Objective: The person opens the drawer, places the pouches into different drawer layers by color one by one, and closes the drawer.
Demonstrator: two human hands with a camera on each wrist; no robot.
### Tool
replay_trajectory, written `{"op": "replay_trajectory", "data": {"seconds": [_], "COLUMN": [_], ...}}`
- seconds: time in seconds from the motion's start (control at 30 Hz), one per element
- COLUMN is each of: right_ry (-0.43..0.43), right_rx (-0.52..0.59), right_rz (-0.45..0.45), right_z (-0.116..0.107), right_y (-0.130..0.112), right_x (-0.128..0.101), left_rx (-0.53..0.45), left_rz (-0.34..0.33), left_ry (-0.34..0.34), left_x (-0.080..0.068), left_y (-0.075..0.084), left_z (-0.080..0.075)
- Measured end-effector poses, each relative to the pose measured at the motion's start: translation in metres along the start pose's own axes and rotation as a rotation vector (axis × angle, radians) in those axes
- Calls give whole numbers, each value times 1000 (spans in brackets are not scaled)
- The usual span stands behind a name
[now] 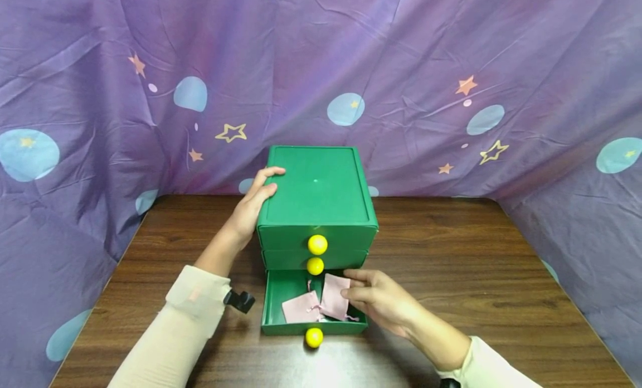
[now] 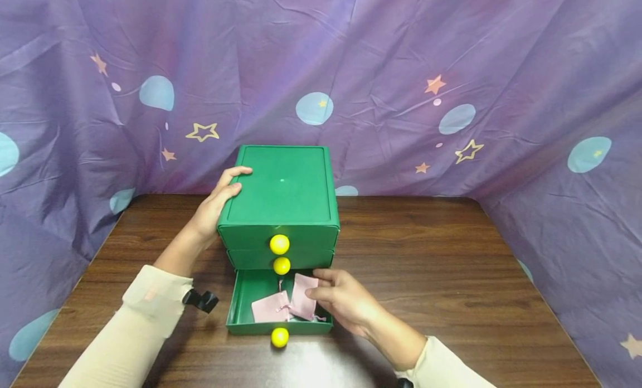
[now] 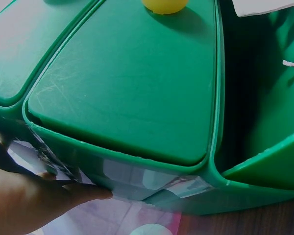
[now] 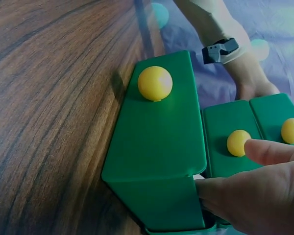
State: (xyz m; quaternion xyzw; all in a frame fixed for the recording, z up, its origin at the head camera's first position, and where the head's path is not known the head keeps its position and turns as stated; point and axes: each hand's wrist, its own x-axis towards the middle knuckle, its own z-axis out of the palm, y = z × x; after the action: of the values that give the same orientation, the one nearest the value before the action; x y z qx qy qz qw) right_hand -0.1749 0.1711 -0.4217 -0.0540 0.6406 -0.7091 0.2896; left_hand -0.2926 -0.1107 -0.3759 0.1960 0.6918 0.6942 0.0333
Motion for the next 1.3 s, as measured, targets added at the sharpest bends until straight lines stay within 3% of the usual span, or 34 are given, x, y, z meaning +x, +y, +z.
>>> {"op": "replay_trajectory", "data": {"seconds": [1.3], "right_ry": [-9], "right_rx": [-9], "right_rz": [-68], "right_z": [-7], "right_y": [-15], "right_x": [-23], "left_rx": [2], "left_rz": [-10], "left_ry": [-7], "left_x": [0], "left_y": [-1], "left_z": [-1]}}
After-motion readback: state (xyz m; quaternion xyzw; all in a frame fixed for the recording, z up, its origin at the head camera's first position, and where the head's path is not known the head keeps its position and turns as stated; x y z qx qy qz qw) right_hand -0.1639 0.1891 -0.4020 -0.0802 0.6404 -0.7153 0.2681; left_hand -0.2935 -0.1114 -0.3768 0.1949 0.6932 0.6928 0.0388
